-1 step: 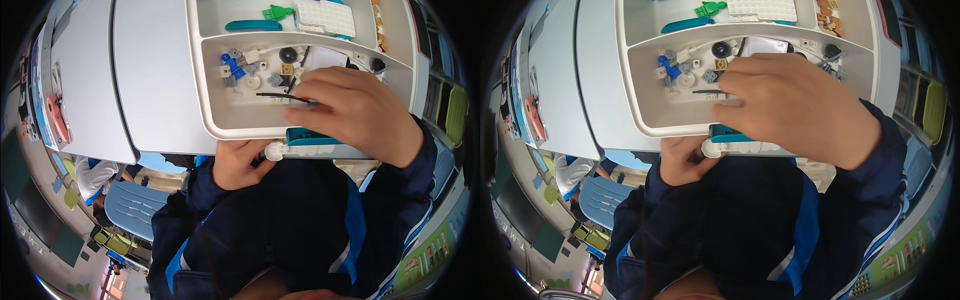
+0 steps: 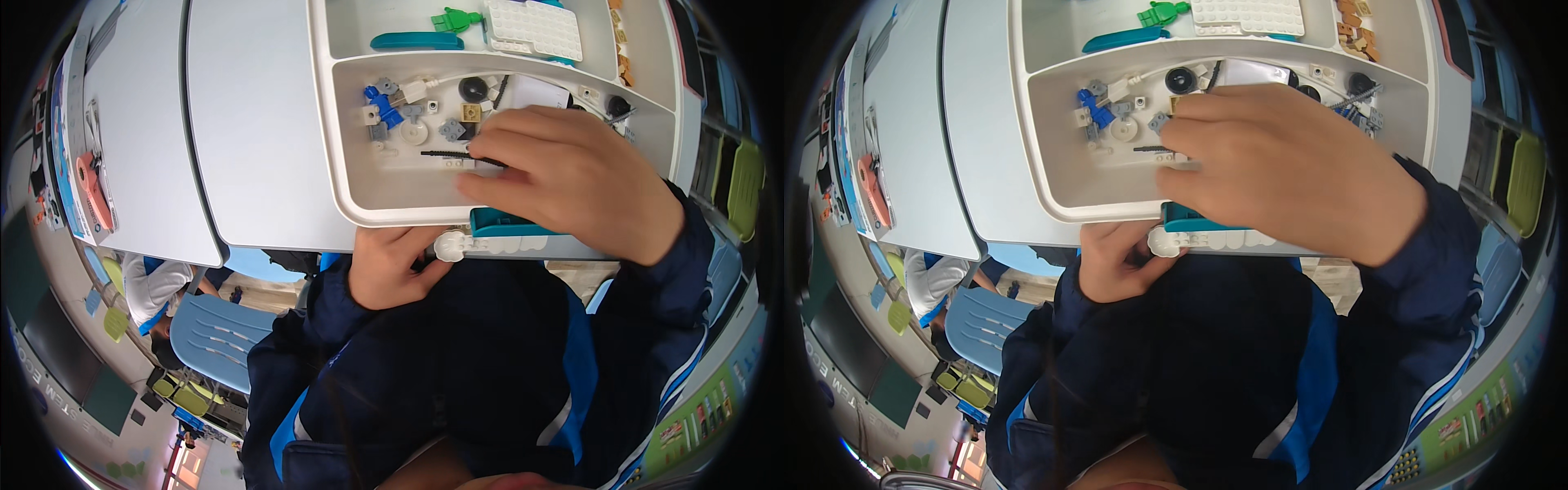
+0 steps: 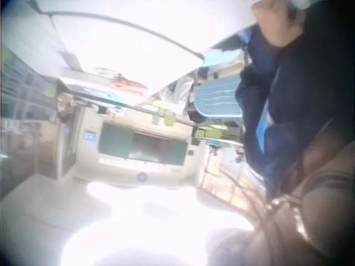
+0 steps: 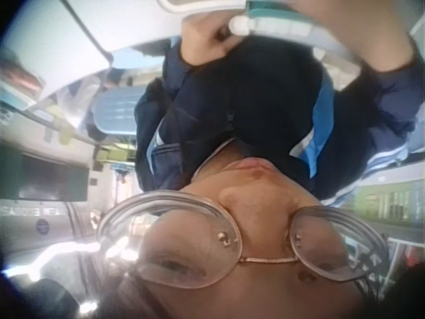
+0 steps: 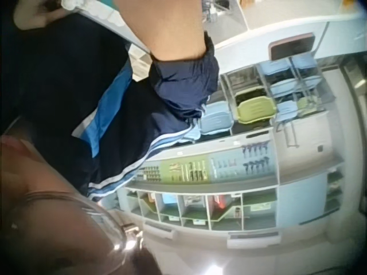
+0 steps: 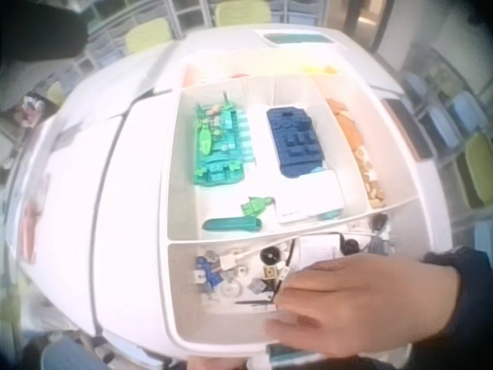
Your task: The person repeatedly picks small white plastic pieces from a compartmentalized tray and snaps them together to form a linear assembly. They handle the growing assembly with both hands, occasionally rotating it and adding more pieces one at a time.
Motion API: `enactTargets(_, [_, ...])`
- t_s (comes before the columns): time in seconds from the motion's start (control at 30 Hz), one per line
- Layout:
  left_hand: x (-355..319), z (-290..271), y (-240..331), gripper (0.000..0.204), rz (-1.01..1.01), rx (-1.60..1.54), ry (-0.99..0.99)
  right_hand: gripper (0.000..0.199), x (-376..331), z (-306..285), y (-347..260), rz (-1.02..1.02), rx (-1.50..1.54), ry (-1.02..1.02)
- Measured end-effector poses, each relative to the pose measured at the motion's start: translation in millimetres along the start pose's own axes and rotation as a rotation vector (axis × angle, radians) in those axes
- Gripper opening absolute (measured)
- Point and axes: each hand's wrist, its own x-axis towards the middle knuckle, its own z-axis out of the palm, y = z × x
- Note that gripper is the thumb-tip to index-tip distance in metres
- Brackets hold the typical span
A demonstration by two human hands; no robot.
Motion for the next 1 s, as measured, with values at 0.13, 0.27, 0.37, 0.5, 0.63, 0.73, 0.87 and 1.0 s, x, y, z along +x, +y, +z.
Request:
enactTargets(0.13, [-2,0,-4,0.055,0.041,0.027,-0.006,0.022,19,12,9,-0.051,-0.005,-0.064])
enactTargets(0.27, [-2,-2,-5,0.057,0.047,0.04,-0.023,0.022,19,20,22,-0.043,0.061,-0.065])
enactTargets(0.37, [0,-5,-3,0.057,-0.01,-0.005,-0.055,0.017,10,8,20,0.009,0.126,0.027])
enactTargets(0.5, [-7,-5,-5,0.058,-0.074,-0.043,-0.062,0.024,-20,-26,-8,0.13,0.209,0.168])
enactTargets(0.63, [-2,-6,-6,0.061,-0.029,-0.024,-0.061,0.03,-63,-41,-61,0.205,0.203,0.258])
enactTargets(0.73, [-4,-6,-4,0.064,-0.047,-0.009,-0.065,0.031,-72,-6,-101,0.511,0.206,0.349])
enactTargets(0.87, [-2,-4,-6,0.062,-0.02,-0.029,-0.038,0.031,-71,46,-87,0.546,0.092,0.393])
enactTargets(1.0, [0,-4,-5,0.055,0.014,-0.019,0.0,0.033,-64,64,-78,0.486,0.064,0.426])
